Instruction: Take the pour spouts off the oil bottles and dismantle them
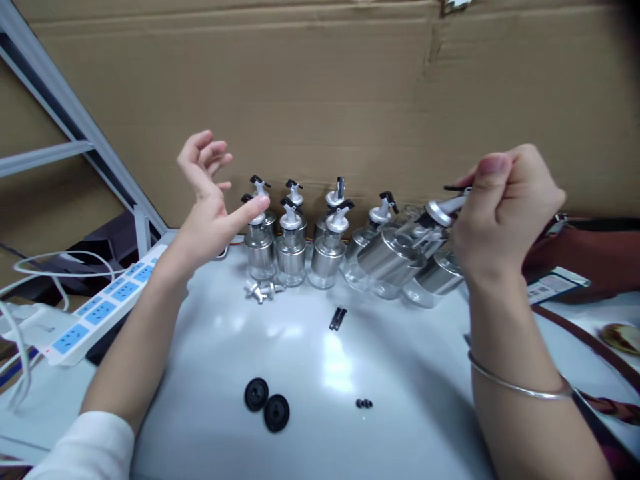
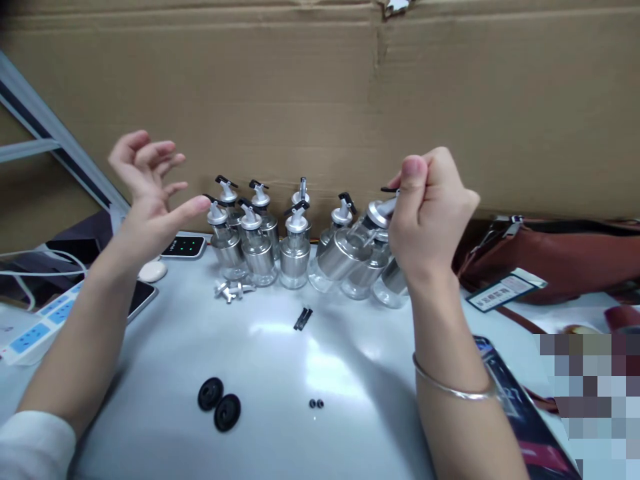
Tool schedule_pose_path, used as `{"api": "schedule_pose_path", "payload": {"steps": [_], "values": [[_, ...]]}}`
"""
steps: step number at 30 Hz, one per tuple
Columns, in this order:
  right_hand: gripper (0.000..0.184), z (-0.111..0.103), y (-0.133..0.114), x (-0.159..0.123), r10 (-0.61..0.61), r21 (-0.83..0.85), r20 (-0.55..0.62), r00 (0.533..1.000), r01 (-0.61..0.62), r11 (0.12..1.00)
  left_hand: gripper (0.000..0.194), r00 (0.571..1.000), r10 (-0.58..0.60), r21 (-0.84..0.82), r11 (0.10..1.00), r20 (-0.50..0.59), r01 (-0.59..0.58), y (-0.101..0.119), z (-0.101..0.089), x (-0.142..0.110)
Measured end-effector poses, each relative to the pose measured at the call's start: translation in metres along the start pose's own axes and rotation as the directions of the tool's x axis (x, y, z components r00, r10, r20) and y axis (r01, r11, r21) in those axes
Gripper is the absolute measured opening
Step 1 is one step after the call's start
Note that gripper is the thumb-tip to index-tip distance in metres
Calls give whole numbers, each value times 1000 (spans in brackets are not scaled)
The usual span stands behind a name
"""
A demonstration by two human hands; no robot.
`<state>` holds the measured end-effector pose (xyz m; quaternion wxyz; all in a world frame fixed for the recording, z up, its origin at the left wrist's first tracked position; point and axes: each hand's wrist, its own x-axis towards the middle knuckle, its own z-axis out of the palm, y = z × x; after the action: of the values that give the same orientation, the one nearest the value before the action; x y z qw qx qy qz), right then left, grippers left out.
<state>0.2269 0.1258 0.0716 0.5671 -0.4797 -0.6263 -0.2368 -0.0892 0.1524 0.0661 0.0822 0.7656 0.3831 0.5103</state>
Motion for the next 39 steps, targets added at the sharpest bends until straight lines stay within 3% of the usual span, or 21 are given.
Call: {"api": "schedule_pose_path", "payload": {"steps": [2,3,6,8,10,13,16,20,24,30,32,36,39], "values": [[44,7,-3,-4,-5,-55,33,999,7,998,101,979,-149,-32,987,135,155,-24,0,4],[42,11,-5,-6,-1,-84,67,998,7,996,108,947,-233,-50,967,221,250,-34,0,5],[39,23,-12,-12,43,-177,182,982,-11,984,117,803,-368,-43,899,469,437,-53,4,1],[38,31,-18,-16,94,-236,244,965,-34,971,116,720,-340,8,907,605,421,-56,6,-4],[35,38,-24,-19,141,-287,306,942,-50,957,109,674,-288,75,942,680,327,-54,9,-8],[34,43,-30,-18,231,-389,379,896,-73,918,91,665,-263,161,964,699,212,-49,11,-11],[33,36,-29,-15,287,-409,464,838,-85,909,82,643,-312,224,950,699,217,-46,12,-9],[36,22,-24,-17,105,-262,575,812,61,963,74,583,-369,270,929,724,253,-47,11,-6],[52,19,-27,-25,-82,-208,643,761,277,938,73,537,-410,303,911,738,279,-48,11,-5],[60,24,-24,-20,-105,-171,746,658,341,924,78,593,-408,283,912,694,296,-50,17,-8],[55,24,-19,-19,-131,-135,756,642,348,928,74,586,-427,298,904,689,308,-48,19,-8],[47,25,-13,-21,-147,-108,750,645,338,935,75,511,-531,411,847,677,337,-40,20,-8],[45,15,-24,-16,-175,-82,712,680,328,941,71,539,-542,510,831,645,225,-32,17,-5]]}}
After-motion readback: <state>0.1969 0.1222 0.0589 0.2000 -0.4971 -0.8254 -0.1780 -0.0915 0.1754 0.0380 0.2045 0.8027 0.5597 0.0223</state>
